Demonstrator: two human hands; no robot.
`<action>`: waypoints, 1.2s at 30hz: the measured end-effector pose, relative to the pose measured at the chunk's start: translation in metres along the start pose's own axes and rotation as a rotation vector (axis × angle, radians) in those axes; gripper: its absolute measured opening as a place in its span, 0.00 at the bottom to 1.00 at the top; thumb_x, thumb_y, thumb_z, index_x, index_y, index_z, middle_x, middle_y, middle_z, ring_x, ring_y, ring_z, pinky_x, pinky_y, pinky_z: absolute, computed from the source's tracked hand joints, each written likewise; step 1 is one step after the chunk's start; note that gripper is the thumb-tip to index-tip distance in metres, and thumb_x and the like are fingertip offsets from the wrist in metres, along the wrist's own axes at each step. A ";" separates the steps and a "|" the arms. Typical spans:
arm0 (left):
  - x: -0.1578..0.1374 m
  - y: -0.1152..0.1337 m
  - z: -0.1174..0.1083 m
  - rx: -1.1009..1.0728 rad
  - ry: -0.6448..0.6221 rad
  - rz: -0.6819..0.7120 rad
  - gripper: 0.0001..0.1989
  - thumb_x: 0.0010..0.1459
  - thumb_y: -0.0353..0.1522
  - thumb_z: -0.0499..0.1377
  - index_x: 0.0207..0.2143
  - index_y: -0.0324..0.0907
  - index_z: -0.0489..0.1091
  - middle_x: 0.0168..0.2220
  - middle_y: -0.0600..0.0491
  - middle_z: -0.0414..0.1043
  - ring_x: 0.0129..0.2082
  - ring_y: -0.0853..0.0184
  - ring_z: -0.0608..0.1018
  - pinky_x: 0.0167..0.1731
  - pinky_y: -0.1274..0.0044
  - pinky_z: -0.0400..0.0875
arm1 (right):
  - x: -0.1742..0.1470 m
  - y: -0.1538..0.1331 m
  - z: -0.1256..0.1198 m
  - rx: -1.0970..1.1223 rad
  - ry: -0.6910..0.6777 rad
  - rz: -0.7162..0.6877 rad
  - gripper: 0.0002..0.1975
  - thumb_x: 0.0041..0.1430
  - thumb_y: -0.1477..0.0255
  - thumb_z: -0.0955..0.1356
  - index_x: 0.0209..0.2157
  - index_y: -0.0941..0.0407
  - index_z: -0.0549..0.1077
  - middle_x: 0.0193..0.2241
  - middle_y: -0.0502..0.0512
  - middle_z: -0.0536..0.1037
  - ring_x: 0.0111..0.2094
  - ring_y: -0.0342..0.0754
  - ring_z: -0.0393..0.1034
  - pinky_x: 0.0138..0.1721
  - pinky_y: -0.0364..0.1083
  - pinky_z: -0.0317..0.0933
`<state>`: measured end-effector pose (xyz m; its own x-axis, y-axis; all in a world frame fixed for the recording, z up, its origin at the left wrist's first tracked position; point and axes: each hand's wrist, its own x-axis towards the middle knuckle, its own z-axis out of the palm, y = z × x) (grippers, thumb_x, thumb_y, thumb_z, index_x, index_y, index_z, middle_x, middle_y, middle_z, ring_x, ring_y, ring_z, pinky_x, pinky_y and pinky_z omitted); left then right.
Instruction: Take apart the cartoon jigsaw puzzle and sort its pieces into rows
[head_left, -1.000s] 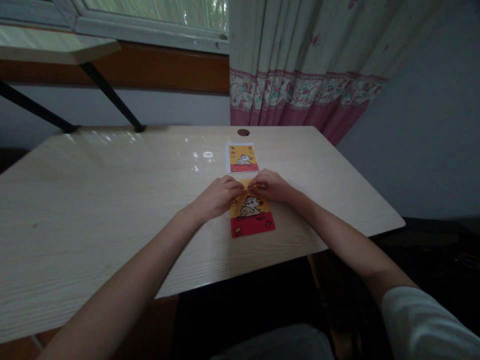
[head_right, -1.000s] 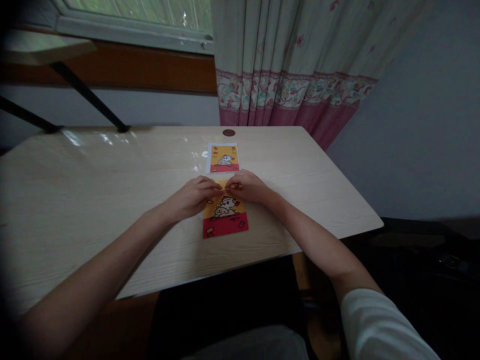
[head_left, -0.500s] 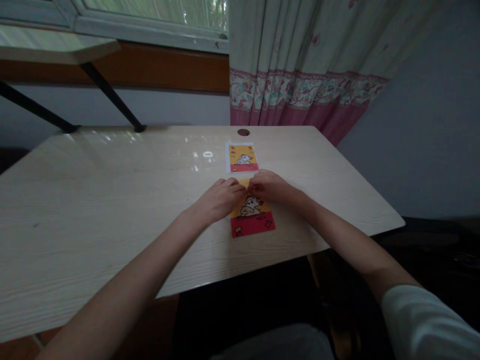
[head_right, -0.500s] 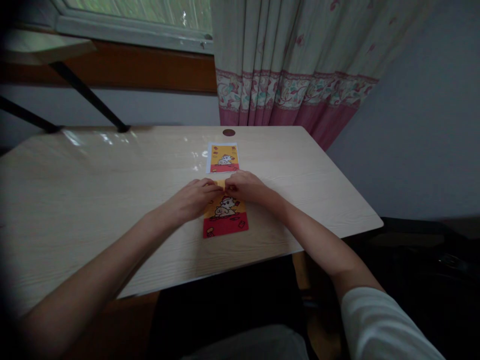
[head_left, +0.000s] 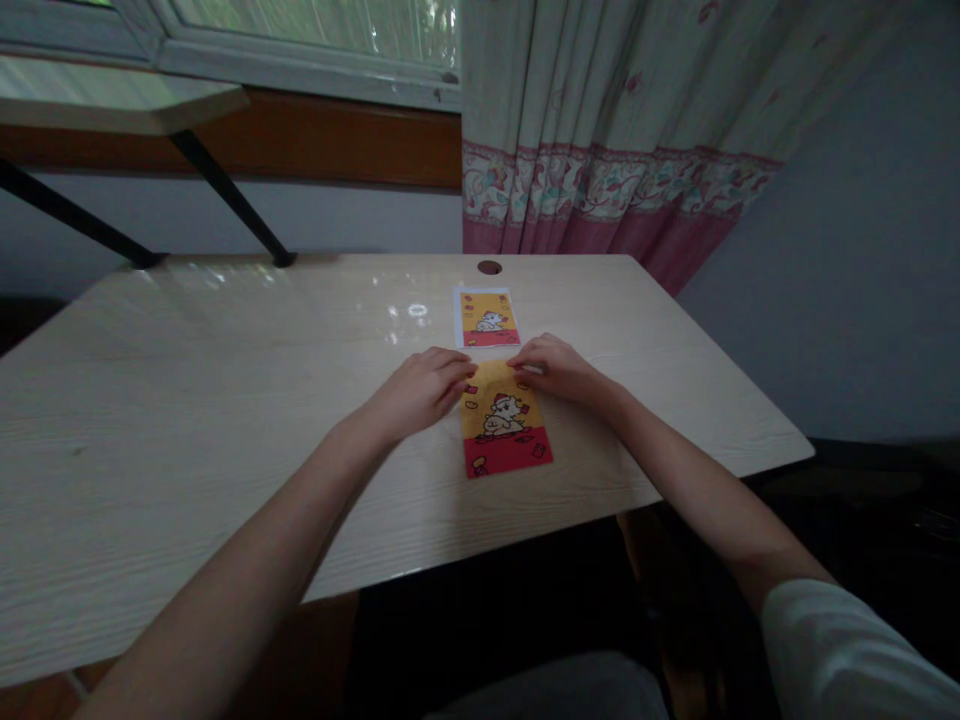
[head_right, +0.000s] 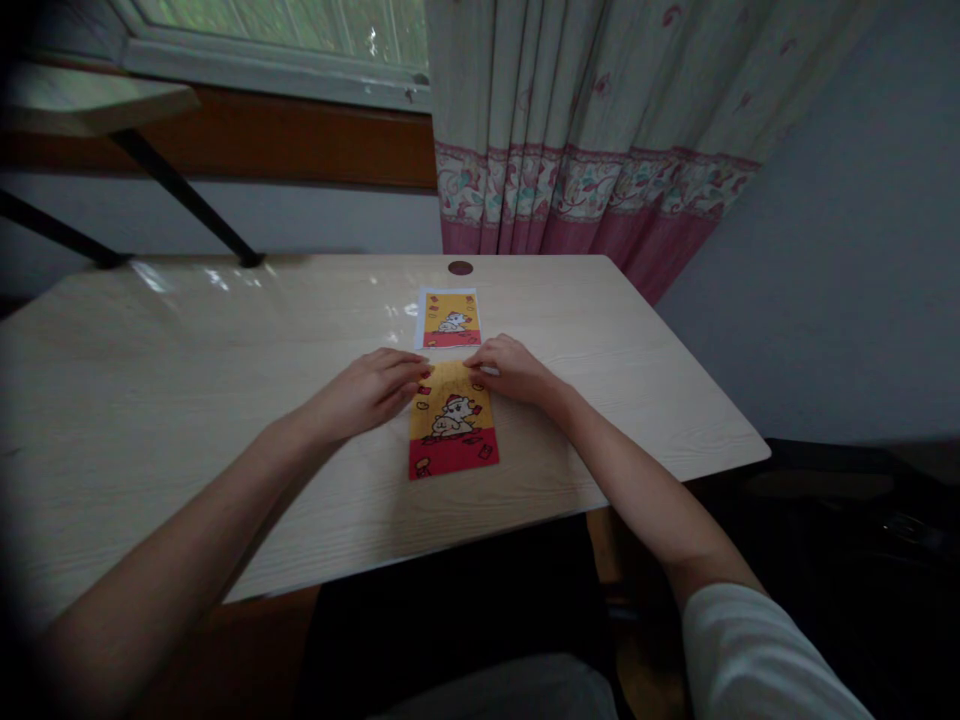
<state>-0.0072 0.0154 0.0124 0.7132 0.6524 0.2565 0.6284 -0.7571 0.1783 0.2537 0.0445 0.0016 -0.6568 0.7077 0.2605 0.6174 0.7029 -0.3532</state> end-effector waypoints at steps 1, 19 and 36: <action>0.000 0.004 0.001 -0.001 -0.015 0.014 0.17 0.61 0.33 0.47 0.49 0.38 0.66 0.49 0.43 0.68 0.48 0.59 0.70 0.45 0.66 0.66 | 0.000 -0.001 0.001 -0.013 -0.006 -0.002 0.10 0.56 0.68 0.66 0.38 0.55 0.76 0.36 0.54 0.76 0.39 0.46 0.66 0.44 0.47 0.56; 0.008 0.030 0.013 0.094 -0.155 -0.113 0.24 0.63 0.37 0.42 0.57 0.36 0.55 0.59 0.39 0.57 0.59 0.57 0.60 0.51 0.64 0.59 | -0.015 -0.023 0.000 -0.061 -0.161 0.050 0.24 0.63 0.64 0.57 0.58 0.60 0.58 0.58 0.64 0.60 0.59 0.54 0.53 0.57 0.56 0.50; 0.005 0.050 0.033 0.181 -0.220 -0.210 0.29 0.63 0.39 0.39 0.61 0.28 0.47 0.64 0.37 0.43 0.63 0.54 0.49 0.58 0.60 0.50 | -0.022 -0.038 0.016 -0.153 -0.288 0.075 0.33 0.64 0.57 0.51 0.63 0.64 0.43 0.63 0.68 0.45 0.64 0.57 0.40 0.60 0.64 0.34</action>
<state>0.0376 -0.0178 -0.0087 0.6000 0.7998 0.0182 0.7993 -0.6002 0.0291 0.2376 0.0007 -0.0048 -0.6887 0.7243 -0.0333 0.7123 0.6673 -0.2173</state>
